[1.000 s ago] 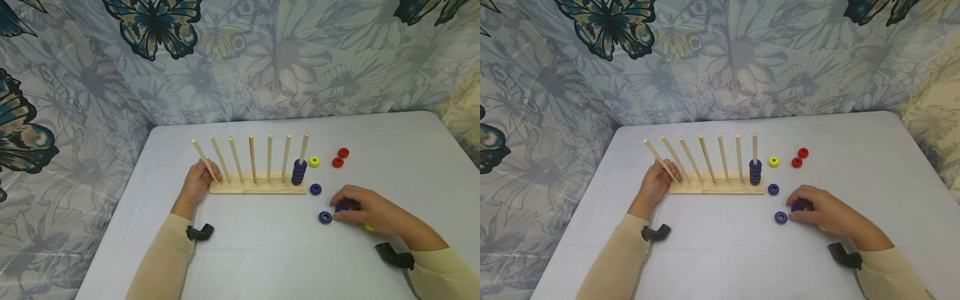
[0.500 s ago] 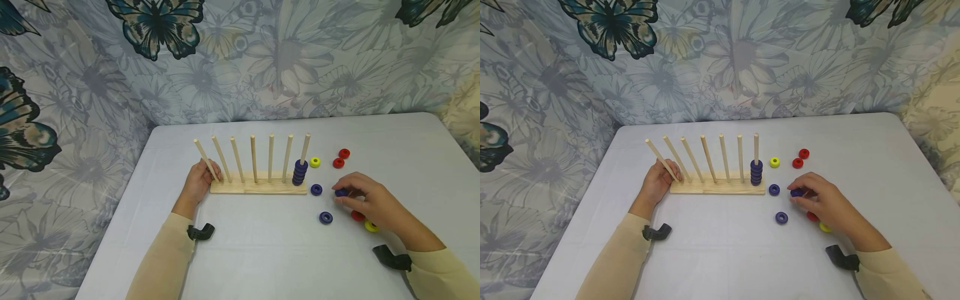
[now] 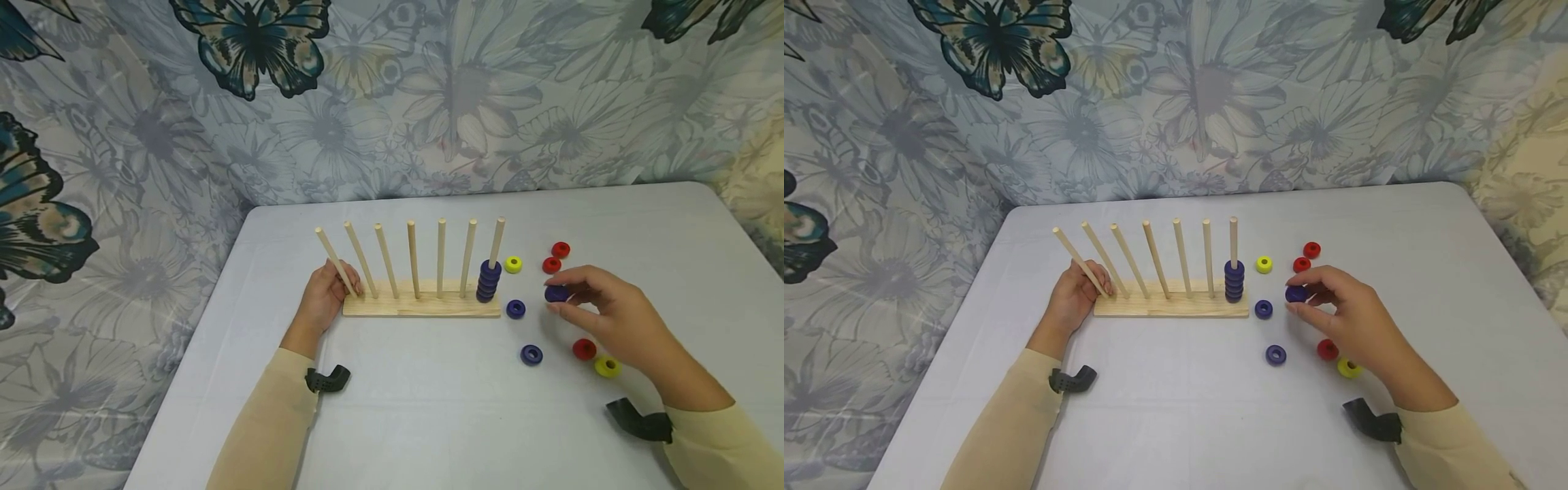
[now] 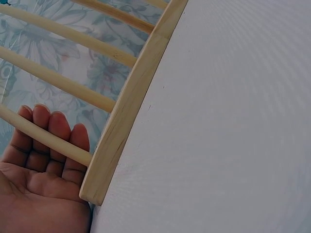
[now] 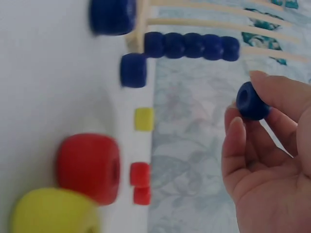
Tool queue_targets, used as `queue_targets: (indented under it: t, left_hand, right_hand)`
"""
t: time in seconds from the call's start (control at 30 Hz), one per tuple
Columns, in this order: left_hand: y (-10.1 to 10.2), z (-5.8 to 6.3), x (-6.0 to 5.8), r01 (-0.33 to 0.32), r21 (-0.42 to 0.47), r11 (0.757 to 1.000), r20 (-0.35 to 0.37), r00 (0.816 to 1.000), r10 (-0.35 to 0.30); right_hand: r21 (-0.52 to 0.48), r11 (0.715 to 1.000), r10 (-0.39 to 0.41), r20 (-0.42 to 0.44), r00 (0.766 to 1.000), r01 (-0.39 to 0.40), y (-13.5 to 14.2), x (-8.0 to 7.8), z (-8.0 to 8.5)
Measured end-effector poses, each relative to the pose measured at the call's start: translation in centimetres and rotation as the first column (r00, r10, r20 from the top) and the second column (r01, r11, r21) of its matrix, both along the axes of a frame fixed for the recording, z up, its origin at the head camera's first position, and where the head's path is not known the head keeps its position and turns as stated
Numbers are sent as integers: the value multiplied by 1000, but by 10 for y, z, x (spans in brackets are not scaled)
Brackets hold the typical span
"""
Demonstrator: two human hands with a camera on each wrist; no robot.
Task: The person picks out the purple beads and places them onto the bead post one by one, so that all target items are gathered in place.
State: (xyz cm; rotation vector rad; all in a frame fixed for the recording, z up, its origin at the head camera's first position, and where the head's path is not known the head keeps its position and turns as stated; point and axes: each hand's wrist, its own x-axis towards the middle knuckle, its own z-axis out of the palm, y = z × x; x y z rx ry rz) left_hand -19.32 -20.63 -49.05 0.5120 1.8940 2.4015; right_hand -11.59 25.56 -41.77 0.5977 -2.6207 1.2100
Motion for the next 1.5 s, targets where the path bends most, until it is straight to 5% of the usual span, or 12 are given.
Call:
queue_targets:
  t: [0.47,1.0,1.17,1.4,1.5]
  left_hand:
    - [-2,-3,-2,12,27,1000,13,1000,-12]
    - [-2,-3,-2,14,20,1000,6,1000,-14]
    - [-2,-3,-2,12,20,1000,3,1000,-12]
    - [-2,-3,-2,10,15,1000,9,1000,-10]
    - [-2,-2,-2,8,14,1000,11,1000,-8]
  right_hand:
    - [-112,991,49,-182,982,-70,-26,-10,32]
    - [-268,955,63,-221,973,-123,-56,-17,58]
    - [-349,922,93,-217,972,-166,-63,-18,63]
    - [-499,819,168,-263,950,-283,-75,-23,69]
    - [-518,798,170,-298,939,-308,-80,-26,71]
